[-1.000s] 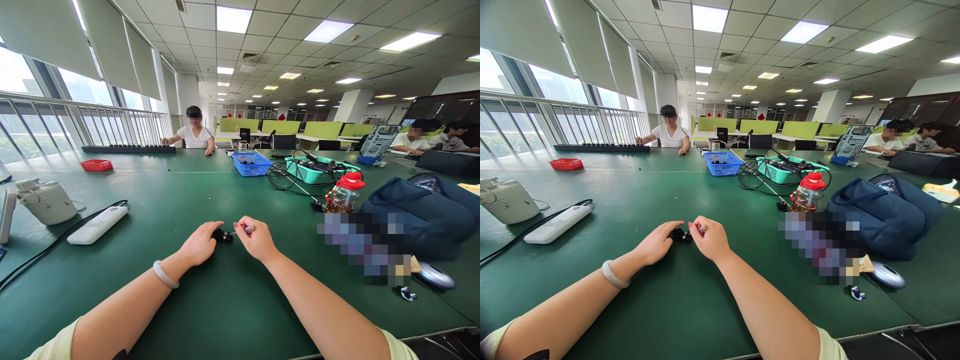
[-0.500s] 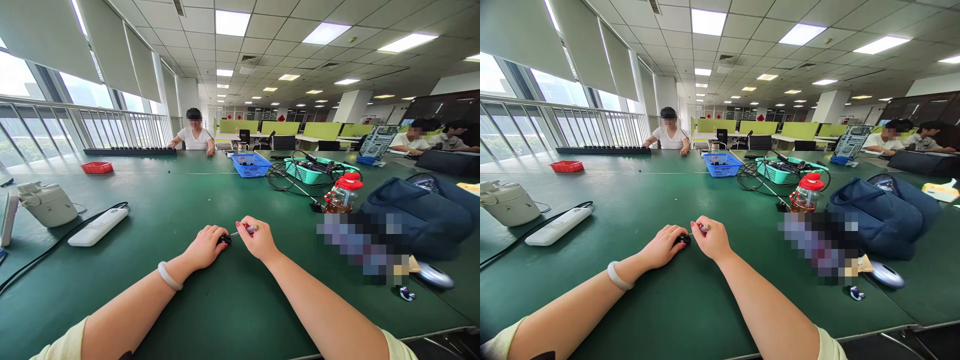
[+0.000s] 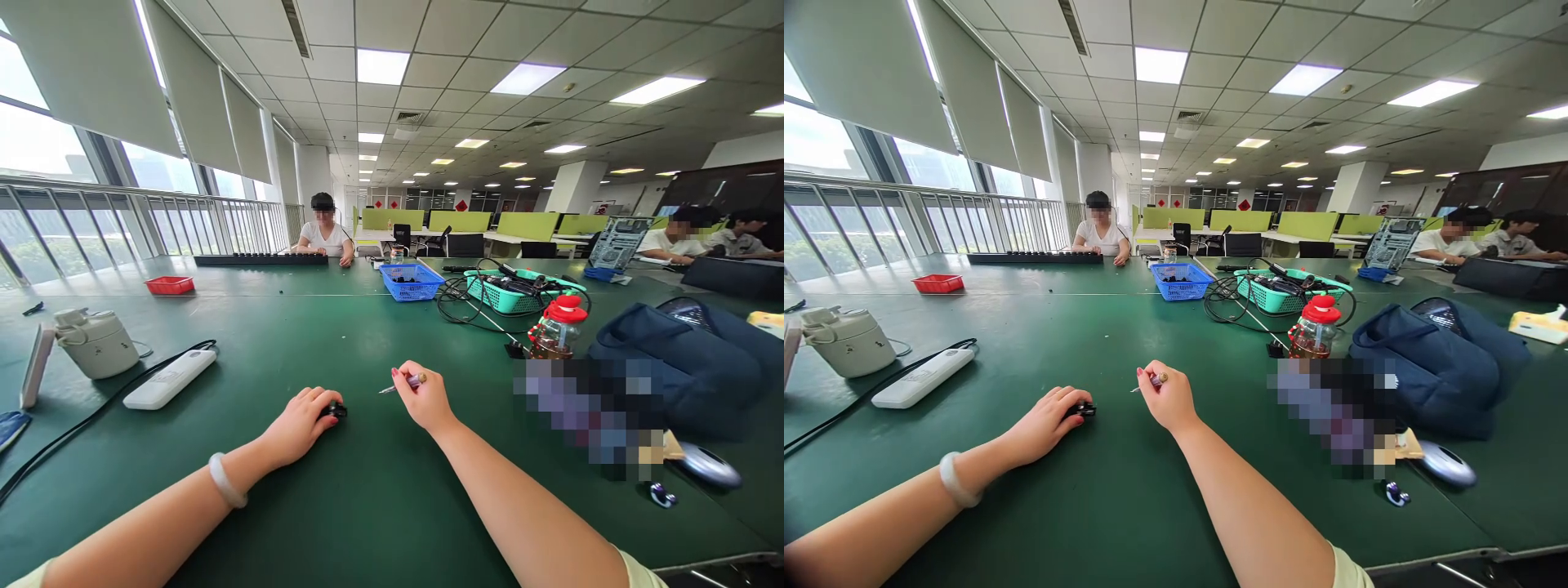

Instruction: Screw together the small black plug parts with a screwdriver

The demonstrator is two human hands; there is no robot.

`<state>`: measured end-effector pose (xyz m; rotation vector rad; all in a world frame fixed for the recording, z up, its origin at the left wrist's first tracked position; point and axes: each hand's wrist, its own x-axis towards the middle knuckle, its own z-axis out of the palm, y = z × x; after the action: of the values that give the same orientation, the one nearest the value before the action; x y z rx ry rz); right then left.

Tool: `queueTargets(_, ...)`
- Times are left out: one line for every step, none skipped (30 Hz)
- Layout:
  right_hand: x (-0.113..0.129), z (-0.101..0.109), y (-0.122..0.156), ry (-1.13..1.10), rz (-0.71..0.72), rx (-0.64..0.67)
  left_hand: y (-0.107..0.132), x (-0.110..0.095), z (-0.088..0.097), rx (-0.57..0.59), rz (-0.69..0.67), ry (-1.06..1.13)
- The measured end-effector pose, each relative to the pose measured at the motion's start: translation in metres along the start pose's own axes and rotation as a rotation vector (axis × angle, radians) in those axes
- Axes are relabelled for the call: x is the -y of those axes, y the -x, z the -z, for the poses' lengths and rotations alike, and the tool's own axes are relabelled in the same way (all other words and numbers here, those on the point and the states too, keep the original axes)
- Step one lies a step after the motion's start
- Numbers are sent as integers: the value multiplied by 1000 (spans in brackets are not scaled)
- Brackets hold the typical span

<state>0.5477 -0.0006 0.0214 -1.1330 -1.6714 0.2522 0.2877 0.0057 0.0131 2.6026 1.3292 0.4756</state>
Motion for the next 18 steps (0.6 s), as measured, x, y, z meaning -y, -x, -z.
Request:
queueTargets(0, 0, 0, -3, -3, 7, 11, 11, 5, -20, 22, -5)
queueTargets(1, 0, 1, -5, -7, 14, 23, 24, 10, -43, 50, -10)
queueTargets(2, 0, 1, -6, -12, 20, 35, 38, 16, -53, 72, -6)
queueTargets(2, -1, 1, -7, -14, 26, 48, 52, 22, -67, 95, -6)
queueTargets(3, -1, 1, -8, -14, 28, 61, 67, 29, -106, 130, -6)
queueTargets(4, -1, 1, -7, -13, 27, 74, 83, 36, -141, 166, -4)
queueTargets(4, -1, 2, -5, -10, 24, 87, 98, 44, -170, 201, -5)
queueTargets(5, -1, 2, -4, -9, 23, 99, 113, 52, -194, 234, -6)
queueTargets(5, -1, 2, -4, -9, 24, 111, 127, 60, -210, 271, -12)
queueTargets(5, -2, 2, -6, -12, 27, 122, 140, 68, -213, 302, -23)
queueTargets(5, -2, 2, -7, -14, 31, 132, 153, 76, -199, 330, -40)
queueTargets(5, -2, 2, -10, -17, 34, 142, 164, 84, -173, 350, -57)
queueTargets(5, -2, 3, -12, -18, 37, 150, 173, 90, -167, 370, -77)
queueTargets(5, -3, 3, -12, -18, 41, 157, 182, 95, -183, 385, -101)
queueTargets(5, -3, 3, -10, -17, 45, 163, 188, 98, -175, 390, -119)
queueTargets(5, -4, 3, -7, -16, 49, 167, 193, 100, -177, 396, -138)
queueTargets(4, -4, 4, -3, -15, 51, 169, 196, 102, -178, 400, -154)
queueTargets(4, -5, 4, 3, -13, 52, 170, 198, 102, -175, 401, -165)
